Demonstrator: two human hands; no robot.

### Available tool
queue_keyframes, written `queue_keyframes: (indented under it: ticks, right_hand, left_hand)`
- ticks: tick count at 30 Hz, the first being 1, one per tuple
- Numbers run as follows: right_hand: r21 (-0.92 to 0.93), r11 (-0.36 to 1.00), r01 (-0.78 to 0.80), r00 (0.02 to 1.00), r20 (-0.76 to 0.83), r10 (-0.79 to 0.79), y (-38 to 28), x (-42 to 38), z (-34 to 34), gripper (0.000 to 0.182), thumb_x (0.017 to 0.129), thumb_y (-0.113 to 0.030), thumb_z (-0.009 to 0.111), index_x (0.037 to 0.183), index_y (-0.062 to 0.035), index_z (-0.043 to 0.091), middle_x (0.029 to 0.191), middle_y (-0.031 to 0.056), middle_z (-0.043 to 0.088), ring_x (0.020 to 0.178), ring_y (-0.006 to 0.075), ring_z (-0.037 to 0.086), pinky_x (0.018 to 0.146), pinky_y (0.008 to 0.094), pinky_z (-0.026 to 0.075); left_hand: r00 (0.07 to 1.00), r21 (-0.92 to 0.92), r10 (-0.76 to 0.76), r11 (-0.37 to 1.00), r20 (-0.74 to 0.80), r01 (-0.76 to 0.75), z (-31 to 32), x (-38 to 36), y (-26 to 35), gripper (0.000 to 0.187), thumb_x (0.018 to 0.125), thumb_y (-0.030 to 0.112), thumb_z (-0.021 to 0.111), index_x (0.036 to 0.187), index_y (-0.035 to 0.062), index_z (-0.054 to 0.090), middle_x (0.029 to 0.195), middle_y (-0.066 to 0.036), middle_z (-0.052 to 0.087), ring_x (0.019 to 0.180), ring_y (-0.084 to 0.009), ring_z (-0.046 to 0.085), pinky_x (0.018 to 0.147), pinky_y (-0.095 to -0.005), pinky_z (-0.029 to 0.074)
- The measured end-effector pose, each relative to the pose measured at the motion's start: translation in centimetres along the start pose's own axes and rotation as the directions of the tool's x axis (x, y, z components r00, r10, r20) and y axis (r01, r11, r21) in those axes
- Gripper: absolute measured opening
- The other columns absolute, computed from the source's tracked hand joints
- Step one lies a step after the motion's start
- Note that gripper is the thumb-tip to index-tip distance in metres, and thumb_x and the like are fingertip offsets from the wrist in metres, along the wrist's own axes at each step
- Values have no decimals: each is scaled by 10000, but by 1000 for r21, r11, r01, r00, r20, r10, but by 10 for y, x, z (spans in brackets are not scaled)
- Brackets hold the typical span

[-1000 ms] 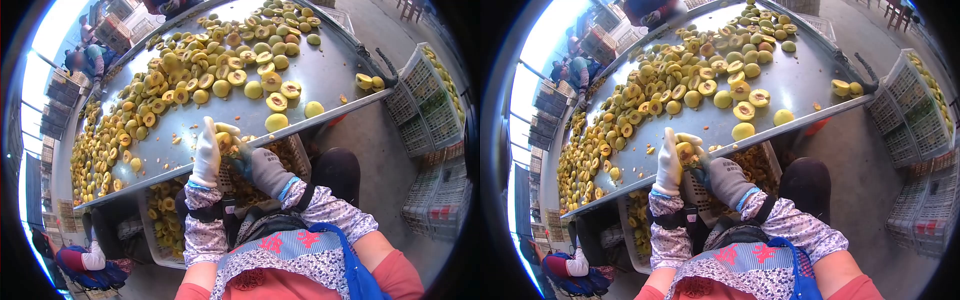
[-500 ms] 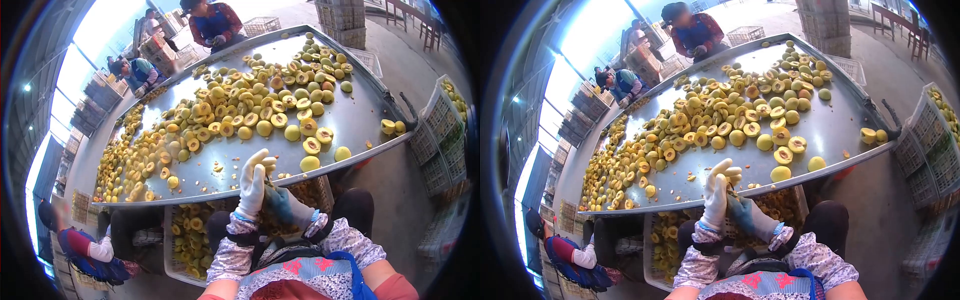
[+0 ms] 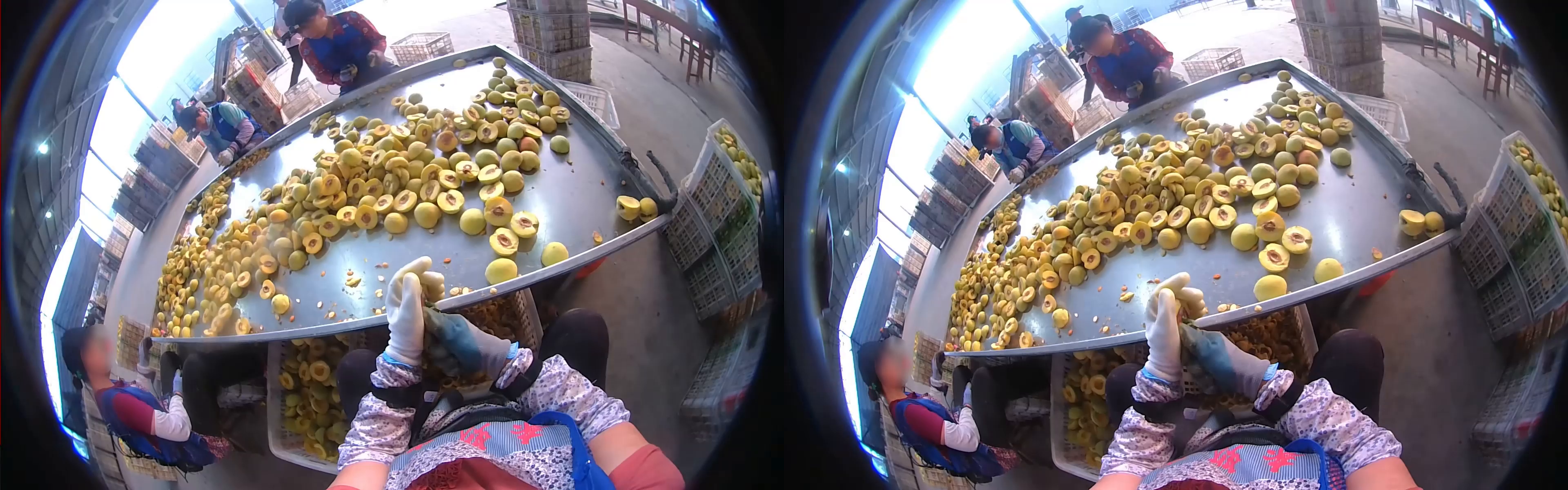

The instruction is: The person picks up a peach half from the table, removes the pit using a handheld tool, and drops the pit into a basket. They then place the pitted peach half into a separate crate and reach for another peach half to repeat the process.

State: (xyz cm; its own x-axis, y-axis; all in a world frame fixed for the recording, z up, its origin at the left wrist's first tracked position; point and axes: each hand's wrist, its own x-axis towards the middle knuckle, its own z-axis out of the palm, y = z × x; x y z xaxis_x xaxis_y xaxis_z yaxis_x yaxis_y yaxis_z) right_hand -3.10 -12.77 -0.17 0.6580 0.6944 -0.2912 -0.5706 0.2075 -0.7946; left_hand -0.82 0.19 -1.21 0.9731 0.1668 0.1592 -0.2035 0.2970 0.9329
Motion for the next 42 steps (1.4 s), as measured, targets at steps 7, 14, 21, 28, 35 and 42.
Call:
queue_keyframes:
  ticks: [7,14,21,28,35,42]
  right_hand:
    - [-192,976,102,992,-52,-114,27,17,-8,303,1050,-428,490,1006,-153,611,737,-57,513,582,54,442,490,229,346]
    - [-272,925,267,959,-25,-284,29,18,-2,371,1041,-372,469,979,-31,599,769,13,584,681,106,518,593,295,446]
    - [-444,807,389,908,38,-416,38,26,-10,500,1034,-497,436,945,-33,597,738,17,575,643,110,513,574,297,445]
    - [-170,975,-145,989,-10,146,1,0,-5,522,1024,-561,424,864,-87,573,686,-11,521,557,92,471,482,252,408]
    - [-63,989,-134,990,41,137,-4,-6,0,544,987,-620,461,794,-121,557,594,-23,469,469,111,442,419,260,351]
    - [20,972,-235,966,114,232,-5,-11,-5,556,991,-639,425,724,-157,504,580,-57,402,450,72,345,402,241,294]
  left_hand:
    - [912,-10,-383,921,146,389,-6,12,29,388,1013,357,511,1088,13,677,864,-123,678,753,-195,634,688,-311,528]
    - [992,20,-53,998,-117,55,4,3,10,312,1046,246,495,1235,17,591,902,-114,696,752,-172,641,694,-310,550]
    - [977,12,-210,977,-21,211,1,9,21,326,1041,241,493,1031,-23,684,736,-108,690,575,-154,602,548,-265,505]
    - [977,202,-208,960,53,194,-9,11,12,331,1045,253,501,1073,-25,680,792,-118,711,626,-158,644,560,-261,514]
    - [966,-67,-199,979,-163,190,10,0,22,408,1063,349,458,1060,-6,658,729,-111,674,577,-198,625,529,-303,508]
    - [988,91,-152,984,-35,154,7,1,17,433,1072,348,437,1040,-25,654,719,-129,670,559,-185,610,512,-282,481]
